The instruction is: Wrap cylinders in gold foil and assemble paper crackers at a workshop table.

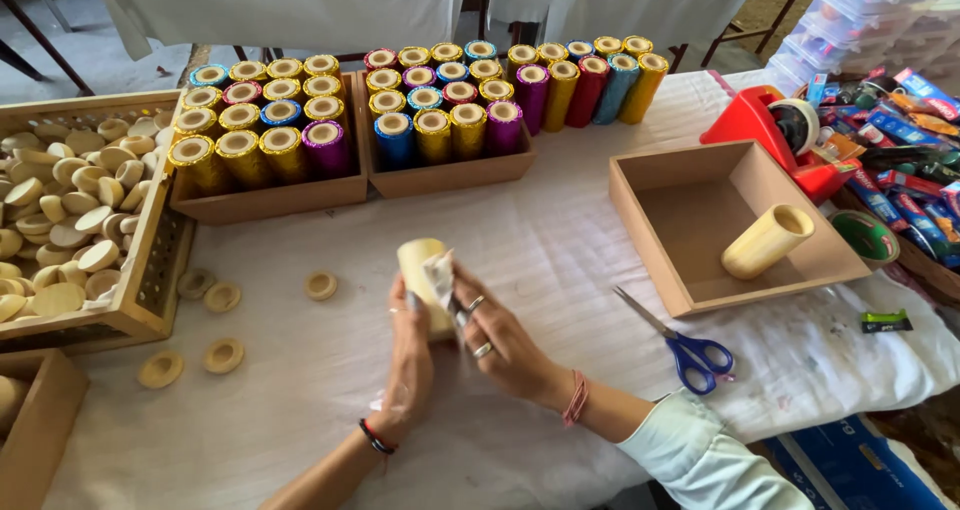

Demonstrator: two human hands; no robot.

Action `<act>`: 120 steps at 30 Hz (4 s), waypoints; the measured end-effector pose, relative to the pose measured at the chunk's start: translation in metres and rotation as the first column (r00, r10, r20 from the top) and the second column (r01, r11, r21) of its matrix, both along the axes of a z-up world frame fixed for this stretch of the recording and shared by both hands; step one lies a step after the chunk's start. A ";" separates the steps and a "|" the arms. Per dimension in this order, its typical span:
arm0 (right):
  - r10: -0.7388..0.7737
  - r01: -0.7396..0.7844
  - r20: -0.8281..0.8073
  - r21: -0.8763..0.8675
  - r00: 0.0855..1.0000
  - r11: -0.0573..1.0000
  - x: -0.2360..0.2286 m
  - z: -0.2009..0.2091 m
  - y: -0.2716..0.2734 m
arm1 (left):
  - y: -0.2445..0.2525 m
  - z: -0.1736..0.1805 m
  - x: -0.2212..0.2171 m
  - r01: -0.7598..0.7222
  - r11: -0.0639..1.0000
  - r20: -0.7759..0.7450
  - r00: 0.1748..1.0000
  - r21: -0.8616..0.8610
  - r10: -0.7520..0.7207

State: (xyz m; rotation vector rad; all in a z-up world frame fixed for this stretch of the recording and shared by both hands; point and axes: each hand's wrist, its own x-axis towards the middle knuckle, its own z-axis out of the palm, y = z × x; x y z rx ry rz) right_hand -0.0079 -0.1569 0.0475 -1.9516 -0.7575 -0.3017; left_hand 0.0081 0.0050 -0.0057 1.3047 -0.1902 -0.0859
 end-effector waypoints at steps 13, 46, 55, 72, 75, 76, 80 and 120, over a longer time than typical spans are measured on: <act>0.239 0.169 -0.507 0.632 0.828 0.756 0.024 -0.016 -0.013 | -0.004 0.038 -0.022 -0.060 0.833 0.377 0.908 0.550 -0.184; -0.188 0.233 0.241 -0.173 0.952 0.957 0.008 -0.033 -0.007 | 0.002 0.037 -0.005 -0.500 0.647 0.701 0.709 0.576 -0.077; 0.574 0.001 -0.523 0.740 0.630 0.673 0.040 -0.027 -0.023 | 0.003 0.069 0.020 -0.354 0.870 0.849 0.513 0.344 -0.127; 0.468 0.133 -0.714 0.609 0.521 0.782 0.084 -0.011 0.011 | 0.024 0.036 0.060 -0.394 0.863 0.665 0.741 0.315 0.096; 0.166 0.126 -0.677 0.360 0.717 0.924 0.069 -0.013 0.011 | 0.029 0.041 0.057 -0.497 0.776 0.701 0.706 0.388 0.101; 0.168 0.126 -0.677 0.362 0.717 0.923 0.061 -0.009 0.012 | 0.029 0.036 0.054 -0.497 0.775 0.702 0.705 0.390 0.099; -0.192 0.173 -0.154 -0.128 0.969 0.977 0.042 -0.002 0.017 | 0.028 0.021 0.043 -0.496 0.752 0.730 0.683 0.435 0.029; -0.126 0.120 -0.112 -0.057 0.986 0.991 0.040 -0.002 0.000 | 0.018 0.036 0.031 -0.502 0.771 0.823 0.566 0.392 -0.050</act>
